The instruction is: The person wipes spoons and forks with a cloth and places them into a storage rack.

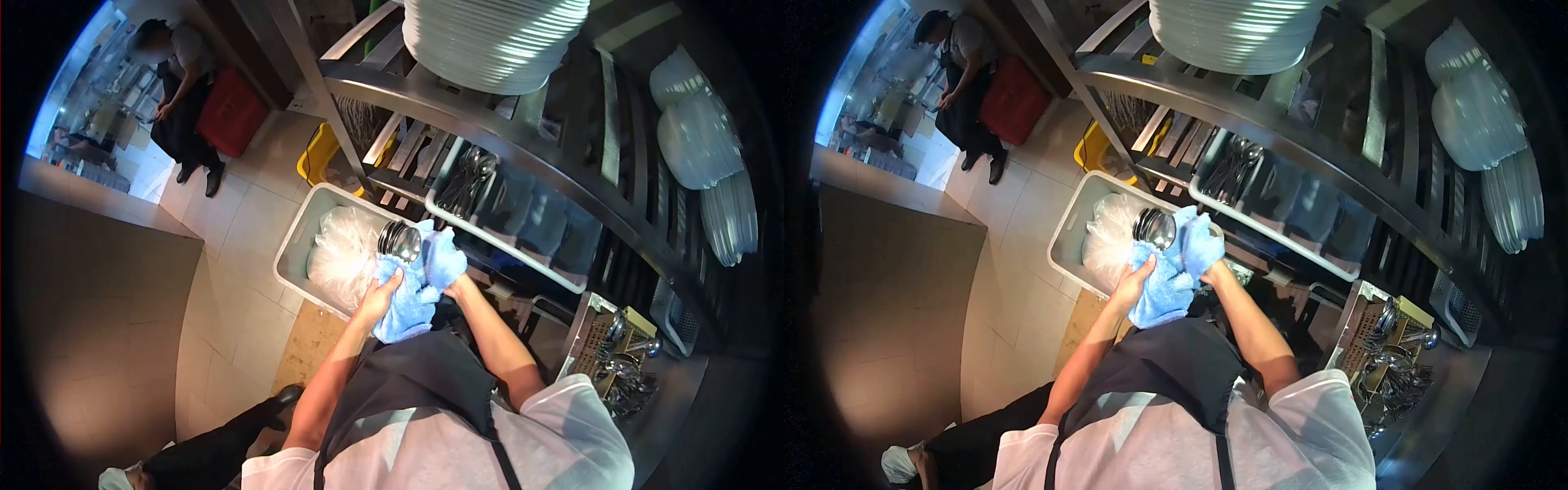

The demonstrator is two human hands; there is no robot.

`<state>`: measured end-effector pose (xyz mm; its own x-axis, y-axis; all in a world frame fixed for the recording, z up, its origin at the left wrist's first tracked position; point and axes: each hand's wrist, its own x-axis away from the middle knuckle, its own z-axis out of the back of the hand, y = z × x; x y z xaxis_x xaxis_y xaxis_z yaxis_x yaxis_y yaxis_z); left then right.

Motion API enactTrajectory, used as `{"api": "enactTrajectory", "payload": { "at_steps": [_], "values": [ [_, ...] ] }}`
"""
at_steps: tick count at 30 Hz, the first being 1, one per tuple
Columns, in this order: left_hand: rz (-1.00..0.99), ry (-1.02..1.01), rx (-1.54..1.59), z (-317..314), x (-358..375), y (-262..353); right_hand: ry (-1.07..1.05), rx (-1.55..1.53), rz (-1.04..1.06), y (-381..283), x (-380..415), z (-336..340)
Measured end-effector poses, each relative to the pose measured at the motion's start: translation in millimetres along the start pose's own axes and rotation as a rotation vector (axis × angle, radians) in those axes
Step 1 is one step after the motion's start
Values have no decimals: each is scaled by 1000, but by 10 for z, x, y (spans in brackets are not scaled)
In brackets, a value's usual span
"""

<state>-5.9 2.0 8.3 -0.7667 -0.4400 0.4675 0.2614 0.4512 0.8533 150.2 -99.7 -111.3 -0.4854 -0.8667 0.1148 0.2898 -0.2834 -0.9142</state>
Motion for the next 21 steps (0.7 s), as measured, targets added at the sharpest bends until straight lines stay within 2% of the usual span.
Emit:
{"api": "enactTrajectory", "payload": {
  "at_steps": [1, 2, 3, 5, 7, 10, 11, 13, 14, 15, 17, 18, 19, 21],
  "values": [
    [50, -45, 95, 5, 9, 37, 268, -37, -245, -894, 21, 47],
    [88, -108, 106, 45, 11, 63, 402, 206, -128, -586, -30, -185],
    [90, -113, 100, 40, 17, 99, 405, -93, -170, -885, -101, -63],
    [-2, -176, -30, 21, 38, 152, 381, -510, -84, -1278, 9, 60],
    [-11, -144, -51, 8, 66, 143, 400, -555, -64, -1284, -4, 111],
    [-49, -100, -157, 1, 155, 182, 547, -550, 12, -1161, -38, 206],
    [-80, -95, -246, -19, 195, 238, 679, -613, 40, -1223, -78, 255],
    [-119, -88, -332, -63, 286, 357, 841, -541, 43, -1329, -23, 360],
    [-152, -72, -421, -72, 336, 389, 833, -777, 90, -1321, -66, 405],
    [-151, -78, -421, -70, 368, 388, 826, -795, 90, -1304, -64, 472],
    [-127, 115, -401, -77, 427, 395, 824, -1004, 254, -1360, -24, 591],
    [-183, 227, -412, -131, 490, 481, 846, -1062, 238, -1383, -24, 636],
    [-197, 207, -415, -105, 479, 465, 864, -1053, 255, -1093, -95, 582],
    [-191, 223, -303, -1, 426, 405, 761, -964, 339, -209, -252, 404]
  ]
}}
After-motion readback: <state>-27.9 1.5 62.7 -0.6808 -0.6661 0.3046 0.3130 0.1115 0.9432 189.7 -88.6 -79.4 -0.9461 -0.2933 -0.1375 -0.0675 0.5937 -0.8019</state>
